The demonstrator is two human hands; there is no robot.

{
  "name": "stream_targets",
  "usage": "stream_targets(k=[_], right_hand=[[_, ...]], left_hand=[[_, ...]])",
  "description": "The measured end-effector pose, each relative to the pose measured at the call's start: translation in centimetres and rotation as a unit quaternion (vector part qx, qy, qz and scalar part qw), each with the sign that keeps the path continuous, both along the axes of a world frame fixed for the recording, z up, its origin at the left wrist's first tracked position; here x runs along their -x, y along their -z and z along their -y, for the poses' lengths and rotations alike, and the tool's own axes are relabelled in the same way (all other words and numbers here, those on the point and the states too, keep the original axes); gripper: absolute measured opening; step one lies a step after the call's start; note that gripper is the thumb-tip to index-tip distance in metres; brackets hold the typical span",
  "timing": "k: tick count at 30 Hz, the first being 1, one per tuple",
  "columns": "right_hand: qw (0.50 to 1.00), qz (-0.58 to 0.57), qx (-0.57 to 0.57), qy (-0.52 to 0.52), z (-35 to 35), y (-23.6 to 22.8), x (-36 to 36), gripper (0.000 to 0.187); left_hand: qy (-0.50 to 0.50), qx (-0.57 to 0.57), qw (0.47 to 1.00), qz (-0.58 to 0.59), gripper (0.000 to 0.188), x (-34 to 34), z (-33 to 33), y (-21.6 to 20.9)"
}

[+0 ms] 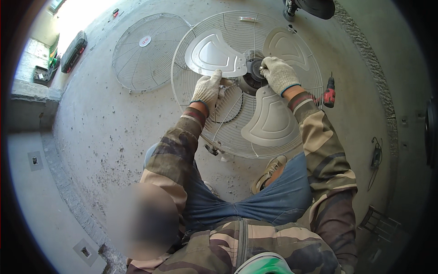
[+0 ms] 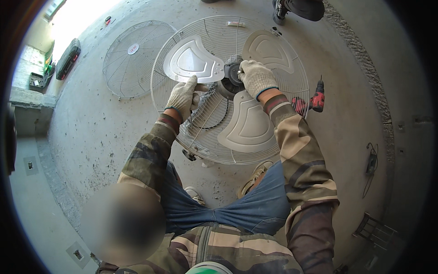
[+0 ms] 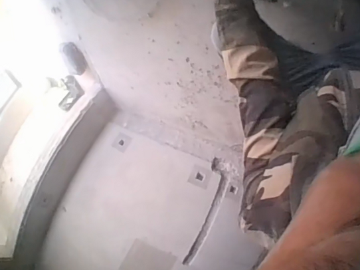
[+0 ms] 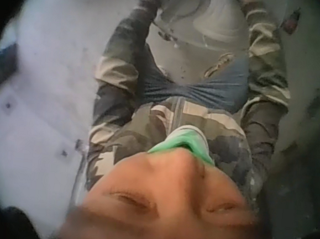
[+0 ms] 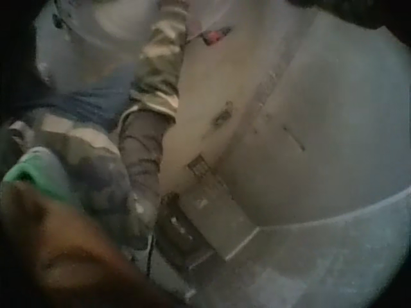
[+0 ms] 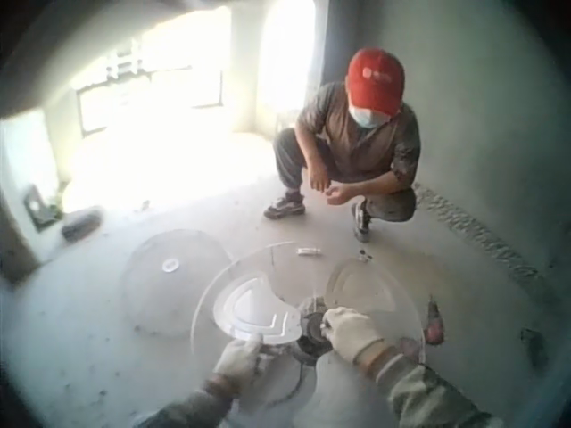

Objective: The person is assembling a large industrial or pedestal fan by attaching the blades and motor assembly.

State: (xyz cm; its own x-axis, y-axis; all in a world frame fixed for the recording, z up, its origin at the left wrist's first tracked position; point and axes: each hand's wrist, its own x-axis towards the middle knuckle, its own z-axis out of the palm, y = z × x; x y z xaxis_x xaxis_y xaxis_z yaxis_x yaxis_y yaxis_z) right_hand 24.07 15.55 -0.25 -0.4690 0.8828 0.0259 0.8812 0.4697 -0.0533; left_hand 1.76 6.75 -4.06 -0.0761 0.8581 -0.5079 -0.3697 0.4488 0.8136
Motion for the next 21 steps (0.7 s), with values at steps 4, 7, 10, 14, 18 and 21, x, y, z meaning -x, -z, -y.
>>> stream_targets(k=[4,7,10,14,18,21], right_hand=[[0.99,0.116,-0.042,-0.064,-0.9,0.0,0.6,0.023],[0.98,0.181,-0.039,-0.075,-1.2,-0.4,1.5,0.019],[0.975,0.205,-0.042,-0.075,-1.2,-0.9,1.6,0.018],[0.967,0.207,-0.048,-0.141,-1.6,-1.1,0.6,0.019],[0.973,0.174,-0.014,-0.152,-2.4,-1.3,0.2,0.021],[0.974,0.184,0.008,-0.134,-2.1,-1.1,0.7,0.027]], left_hand=[[-0.025,-0.007,1.0,0.014,0.047,-0.4,-0.1,-0.1],[-0.025,-0.008,1.0,0.01,0.048,-0.5,0.0,-0.2],[0.002,-0.005,1.0,-0.01,0.049,-0.1,0.3,-0.3],[0.016,-0.008,1.0,-0.013,0.051,0.1,0.4,-0.3],[0.0,0.005,1.0,-0.009,0.05,-0.1,0.2,-0.3],[-0.011,0.011,1.0,0.003,0.05,-0.4,0.1,-0.3]])
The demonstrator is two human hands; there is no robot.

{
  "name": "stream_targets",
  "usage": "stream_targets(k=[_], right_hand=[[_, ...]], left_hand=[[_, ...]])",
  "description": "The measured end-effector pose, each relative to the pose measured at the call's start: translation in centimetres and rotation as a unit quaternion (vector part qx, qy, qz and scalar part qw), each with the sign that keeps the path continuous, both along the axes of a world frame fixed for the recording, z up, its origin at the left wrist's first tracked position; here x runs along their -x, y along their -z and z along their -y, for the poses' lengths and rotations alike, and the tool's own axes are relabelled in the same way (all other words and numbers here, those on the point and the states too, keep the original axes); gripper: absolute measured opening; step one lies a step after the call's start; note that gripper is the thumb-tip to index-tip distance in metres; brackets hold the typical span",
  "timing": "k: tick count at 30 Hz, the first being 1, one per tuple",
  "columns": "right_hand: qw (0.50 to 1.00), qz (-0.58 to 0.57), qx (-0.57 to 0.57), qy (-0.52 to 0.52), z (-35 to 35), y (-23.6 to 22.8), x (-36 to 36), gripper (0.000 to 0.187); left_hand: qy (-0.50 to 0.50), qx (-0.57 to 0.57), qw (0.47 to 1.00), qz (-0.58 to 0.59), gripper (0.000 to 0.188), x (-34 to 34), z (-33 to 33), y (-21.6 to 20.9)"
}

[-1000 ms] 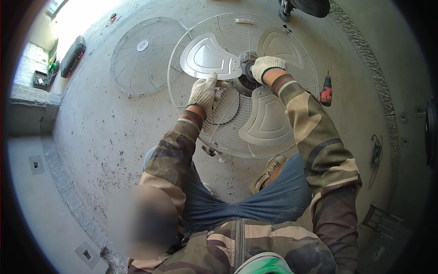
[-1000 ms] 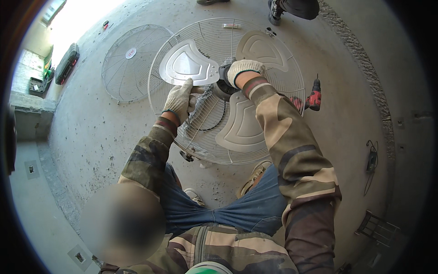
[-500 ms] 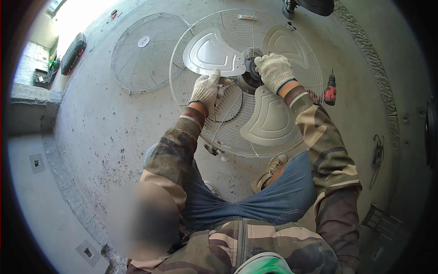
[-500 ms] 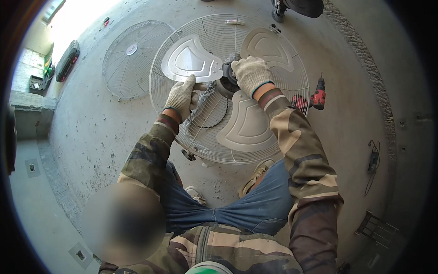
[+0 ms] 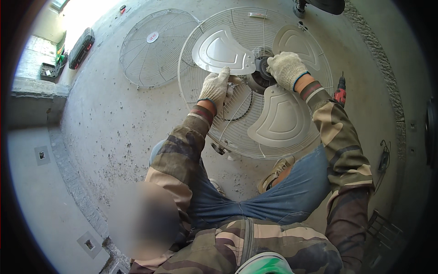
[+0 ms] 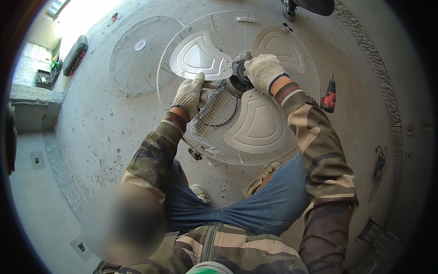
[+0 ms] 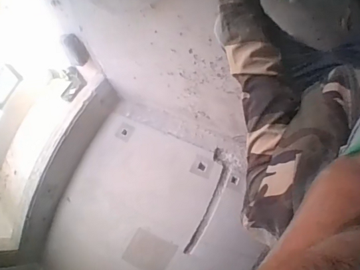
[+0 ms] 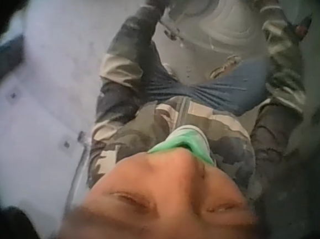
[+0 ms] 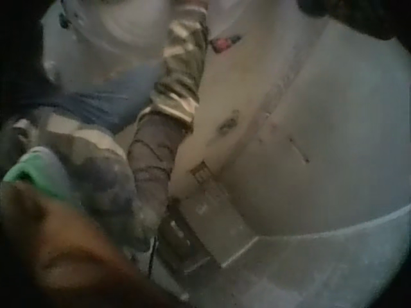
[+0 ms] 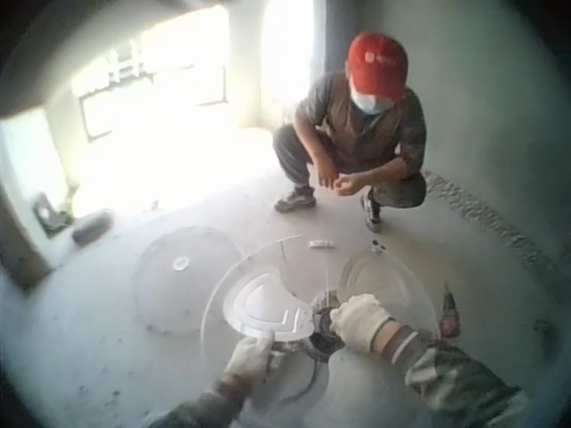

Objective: The person is assembling a large industrial or pedestal fan by attaching the blades and motor assembly.

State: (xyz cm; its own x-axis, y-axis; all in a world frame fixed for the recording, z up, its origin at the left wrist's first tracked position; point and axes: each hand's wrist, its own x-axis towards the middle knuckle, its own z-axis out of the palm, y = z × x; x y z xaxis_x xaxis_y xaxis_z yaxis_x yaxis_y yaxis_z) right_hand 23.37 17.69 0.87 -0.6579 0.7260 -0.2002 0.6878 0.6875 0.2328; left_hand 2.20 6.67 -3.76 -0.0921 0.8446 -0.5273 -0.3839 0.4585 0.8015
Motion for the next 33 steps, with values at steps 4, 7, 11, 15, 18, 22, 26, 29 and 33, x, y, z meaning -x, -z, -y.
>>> stream_targets(k=[4,7,11,15,18,22,26,29,33], right_hand=[[0.987,-0.07,-0.011,0.146,0.9,0.7,0.5,0.034],[0.969,-0.1,0.001,0.225,1.2,0.9,-0.1,0.038],[0.965,-0.259,-0.019,0.044,1.0,0.7,-0.6,0.044],[0.972,-0.115,0.071,0.19,0.8,-0.4,0.0,0.04],[0.947,-0.036,0.133,0.291,0.8,-1.3,-0.2,0.033],[0.952,-0.297,0.046,0.058,1.1,-1.0,-1.4,0.031],[0.981,-0.154,0.049,0.106,1.3,0.2,-1.1,0.031],[0.973,-0.096,0.034,0.206,1.4,0.3,-0.2,0.041],[0.966,-0.223,-0.007,0.131,1.8,-0.5,0.2,0.05]], left_hand=[[-0.001,-0.013,1.0,0.014,0.049,-0.1,0.0,-0.1],[0.01,-0.017,1.0,0.005,0.048,0.2,0.2,-0.4],[0.011,-0.013,1.0,0.02,0.042,0.3,0.2,-0.4],[0.001,-0.019,0.999,0.035,0.036,0.3,-0.1,-0.2],[0.022,-0.016,0.999,0.029,0.035,0.7,-0.2,0.0],[0.033,-0.015,0.999,0.013,0.034,0.7,-0.1,0.2],[0.005,-0.03,0.998,0.049,0.034,0.3,0.1,0.4],[-0.001,-0.037,0.998,0.05,0.035,0.3,0.3,0.4],[0.025,-0.019,0.999,0.031,0.036,0.7,0.5,0.5]])
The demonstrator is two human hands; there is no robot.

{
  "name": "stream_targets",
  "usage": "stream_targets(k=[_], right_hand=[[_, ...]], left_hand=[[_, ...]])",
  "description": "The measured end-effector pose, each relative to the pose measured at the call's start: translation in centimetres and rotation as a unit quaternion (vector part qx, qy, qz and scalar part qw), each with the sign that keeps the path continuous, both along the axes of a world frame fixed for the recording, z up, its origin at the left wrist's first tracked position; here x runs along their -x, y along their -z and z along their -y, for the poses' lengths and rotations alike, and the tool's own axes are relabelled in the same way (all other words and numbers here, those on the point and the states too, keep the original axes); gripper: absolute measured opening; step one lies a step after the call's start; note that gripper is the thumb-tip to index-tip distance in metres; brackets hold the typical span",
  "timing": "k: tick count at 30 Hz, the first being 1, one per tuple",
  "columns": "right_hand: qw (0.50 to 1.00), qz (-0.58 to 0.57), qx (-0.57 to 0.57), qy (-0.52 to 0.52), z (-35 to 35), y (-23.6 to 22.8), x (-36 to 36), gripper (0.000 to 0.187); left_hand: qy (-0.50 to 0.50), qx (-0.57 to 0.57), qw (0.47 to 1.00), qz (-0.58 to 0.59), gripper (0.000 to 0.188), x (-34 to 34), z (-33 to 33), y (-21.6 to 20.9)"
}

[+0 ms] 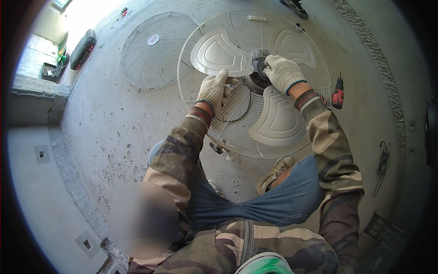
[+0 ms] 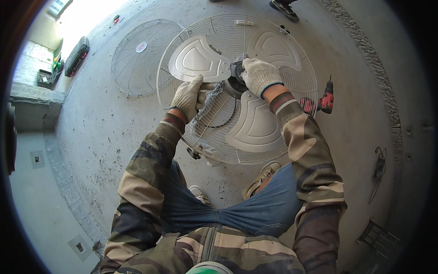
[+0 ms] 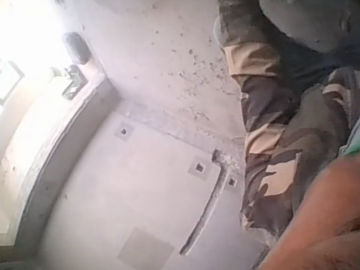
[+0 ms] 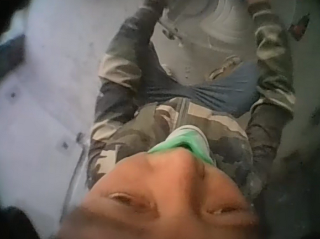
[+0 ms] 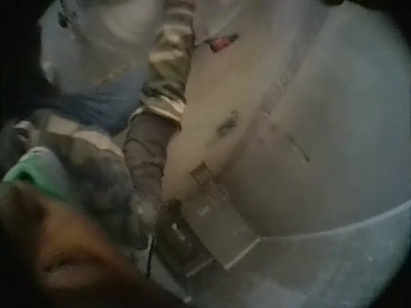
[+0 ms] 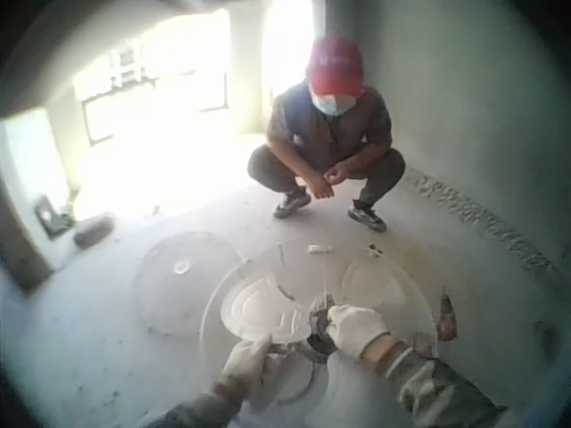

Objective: The person is assembling a large industrial or pedestal fan by attaching the blades and motor assembly.

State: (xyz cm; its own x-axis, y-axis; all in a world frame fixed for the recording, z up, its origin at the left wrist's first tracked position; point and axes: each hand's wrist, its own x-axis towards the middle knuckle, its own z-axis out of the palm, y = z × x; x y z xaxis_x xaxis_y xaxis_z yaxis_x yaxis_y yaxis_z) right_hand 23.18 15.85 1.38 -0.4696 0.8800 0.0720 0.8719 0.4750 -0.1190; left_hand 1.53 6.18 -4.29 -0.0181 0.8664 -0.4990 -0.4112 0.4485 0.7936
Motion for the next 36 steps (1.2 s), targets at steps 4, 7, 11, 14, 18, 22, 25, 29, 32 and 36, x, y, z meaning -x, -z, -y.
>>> stream_targets(k=[4,7,11,14,18,22,25,29,32,36], right_hand=[[0.985,0.076,0.118,0.103,-0.5,-0.5,-0.4,0.047],[0.996,0.003,0.087,0.035,-1.0,-0.2,-0.9,0.046],[0.987,0.081,0.13,0.054,-1.3,0.0,-1.5,0.042],[0.995,-0.014,0.094,0.008,-0.9,-0.2,-1.5,0.039],[0.995,0.045,0.085,0.006,-0.3,-0.5,-1.2,0.04],[0.993,0.06,0.089,0.047,-0.4,-0.4,-0.9,0.038],[0.998,-0.009,0.037,-0.041,-0.4,0.2,-0.8,0.039],[0.993,0.078,0.072,0.046,-0.4,0.9,-0.5,0.034],[0.997,0.047,0.053,0.03,-0.2,0.7,-0.3,0.038],[0.998,0.041,0.055,0.006,-0.3,0.0,0.2,0.046]], left_hand=[[-0.015,-0.011,1.0,0.016,0.035,-0.1,0.1,0.1],[-0.016,-0.006,1.0,0.016,0.034,-0.2,0.3,0.0],[-0.009,0.003,1.0,0.016,0.032,-0.2,0.4,-0.3],[-0.005,0.007,1.0,0.0,0.032,-0.2,0.4,-0.3],[-0.004,-0.004,1.0,-0.001,0.034,-0.3,0.4,-0.2],[0.003,-0.003,1.0,-0.002,0.036,-0.1,0.4,-0.1],[0.005,0.003,1.0,-0.001,0.036,-0.1,0.4,0.0],[0.0,-0.003,1.0,0.01,0.035,-0.3,0.6,-0.1],[-0.022,0.004,1.0,0.019,0.034,-0.3,0.7,-0.2],[-0.03,0.001,0.999,0.019,0.03,-0.3,0.6,-0.1]])
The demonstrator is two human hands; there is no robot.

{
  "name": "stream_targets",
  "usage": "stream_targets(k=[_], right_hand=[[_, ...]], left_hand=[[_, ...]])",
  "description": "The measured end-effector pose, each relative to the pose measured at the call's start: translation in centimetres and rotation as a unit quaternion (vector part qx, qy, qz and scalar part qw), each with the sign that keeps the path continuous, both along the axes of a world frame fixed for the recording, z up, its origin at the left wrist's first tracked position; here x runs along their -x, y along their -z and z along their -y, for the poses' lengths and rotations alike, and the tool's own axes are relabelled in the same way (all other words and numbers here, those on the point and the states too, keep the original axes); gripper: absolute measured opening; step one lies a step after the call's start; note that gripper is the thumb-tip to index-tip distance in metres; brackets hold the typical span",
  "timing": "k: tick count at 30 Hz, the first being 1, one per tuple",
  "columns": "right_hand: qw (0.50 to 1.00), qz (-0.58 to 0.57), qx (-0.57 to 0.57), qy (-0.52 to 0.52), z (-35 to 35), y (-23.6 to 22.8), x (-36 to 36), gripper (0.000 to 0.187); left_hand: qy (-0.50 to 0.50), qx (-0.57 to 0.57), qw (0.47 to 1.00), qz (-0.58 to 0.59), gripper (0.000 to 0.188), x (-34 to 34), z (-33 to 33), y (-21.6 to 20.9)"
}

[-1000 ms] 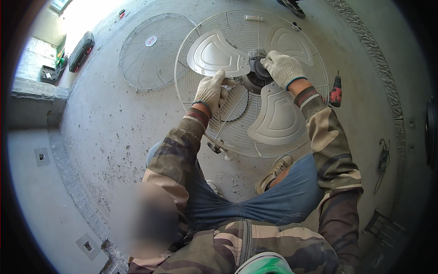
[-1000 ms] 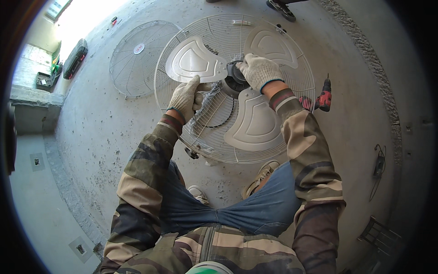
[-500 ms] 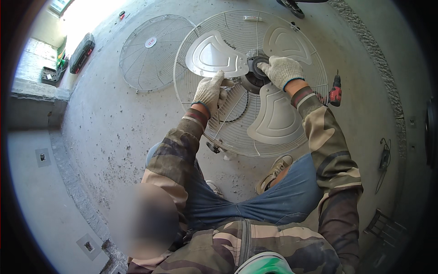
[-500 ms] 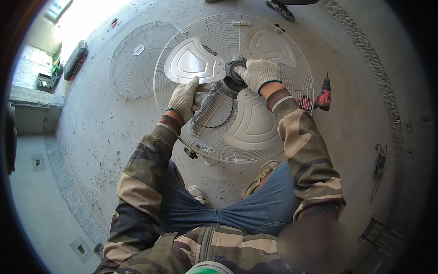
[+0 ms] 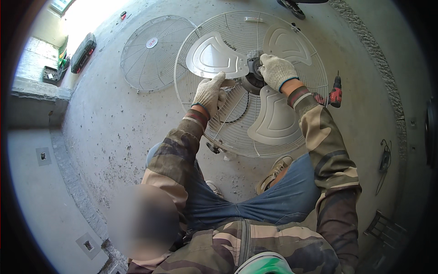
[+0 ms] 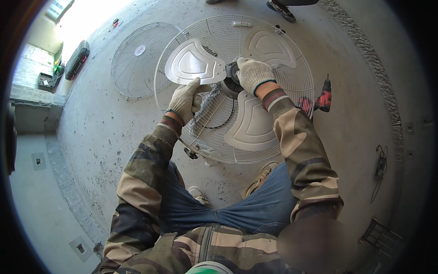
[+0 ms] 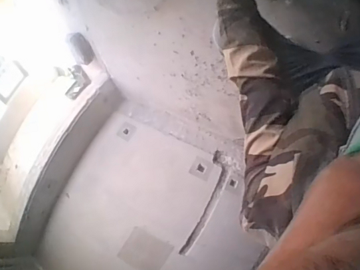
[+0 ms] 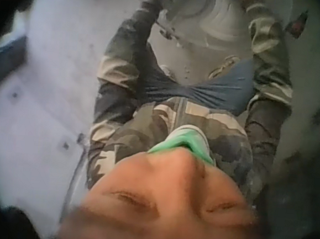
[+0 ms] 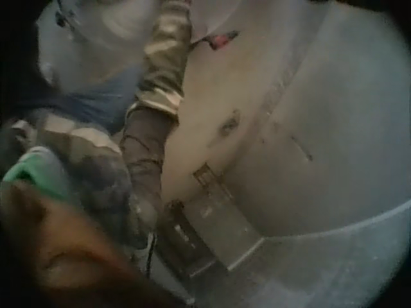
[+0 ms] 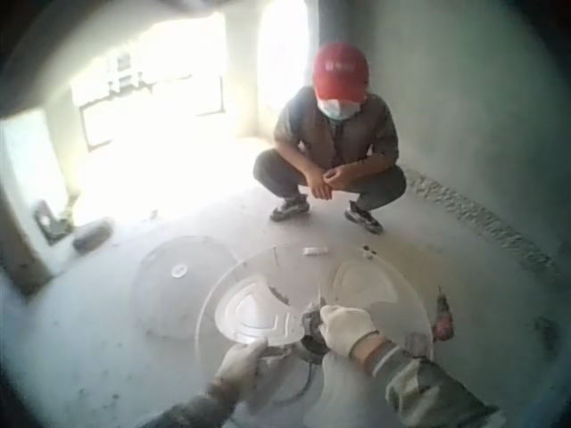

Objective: The person is assembling a large industrial or pedestal fan by attaching the blades and motor assembly.

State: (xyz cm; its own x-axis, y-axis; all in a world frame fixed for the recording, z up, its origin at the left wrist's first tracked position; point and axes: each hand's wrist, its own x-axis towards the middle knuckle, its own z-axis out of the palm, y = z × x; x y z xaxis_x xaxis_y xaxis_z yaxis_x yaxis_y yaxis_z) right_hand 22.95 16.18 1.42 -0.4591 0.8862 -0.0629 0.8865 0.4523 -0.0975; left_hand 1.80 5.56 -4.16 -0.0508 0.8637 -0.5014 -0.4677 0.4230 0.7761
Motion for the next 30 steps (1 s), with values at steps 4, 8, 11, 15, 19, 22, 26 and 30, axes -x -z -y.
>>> stream_targets(k=[4,8,11,15,19,22,26,30], right_hand=[[0.993,0.066,0.065,0.077,-0.1,-0.7,0.1,0.046],[0.998,-0.029,0.051,0.025,-0.1,-0.7,-0.2,0.051],[0.999,0.021,0.049,0.002,-0.3,-0.8,-0.3,0.053],[0.985,0.071,0.107,0.112,-0.8,-1.0,-0.2,0.04],[0.996,-0.032,0.071,-0.037,-0.7,0.0,-1.0,0.03],[0.988,-0.108,0.105,-0.007,-1.1,1.6,-2.0,0.026],[0.96,-0.213,0.172,0.05,-3.5,3.0,-4.1,0.021],[0.985,-0.003,0.17,0.026,-5.2,3.4,-7.3,0.023]], left_hand=[[0.0,-0.007,1.0,0.014,0.027,0.0,-0.1,0.1],[-0.007,-0.022,0.999,0.024,0.026,-0.2,-0.1,0.2],[-0.021,0.001,0.999,0.041,0.025,-0.3,-0.3,0.2],[-0.013,-0.01,0.999,0.048,0.025,-0.2,-0.4,0.4],[-0.025,-0.012,0.998,0.048,0.024,-0.2,-0.5,0.5],[-0.031,-0.011,0.997,0.067,0.024,-0.4,-0.5,0.4],[-0.001,-0.012,0.998,0.066,0.03,-0.5,-0.5,0.2],[-0.009,0.003,0.996,0.093,0.033,-0.7,-0.8,0.4]])
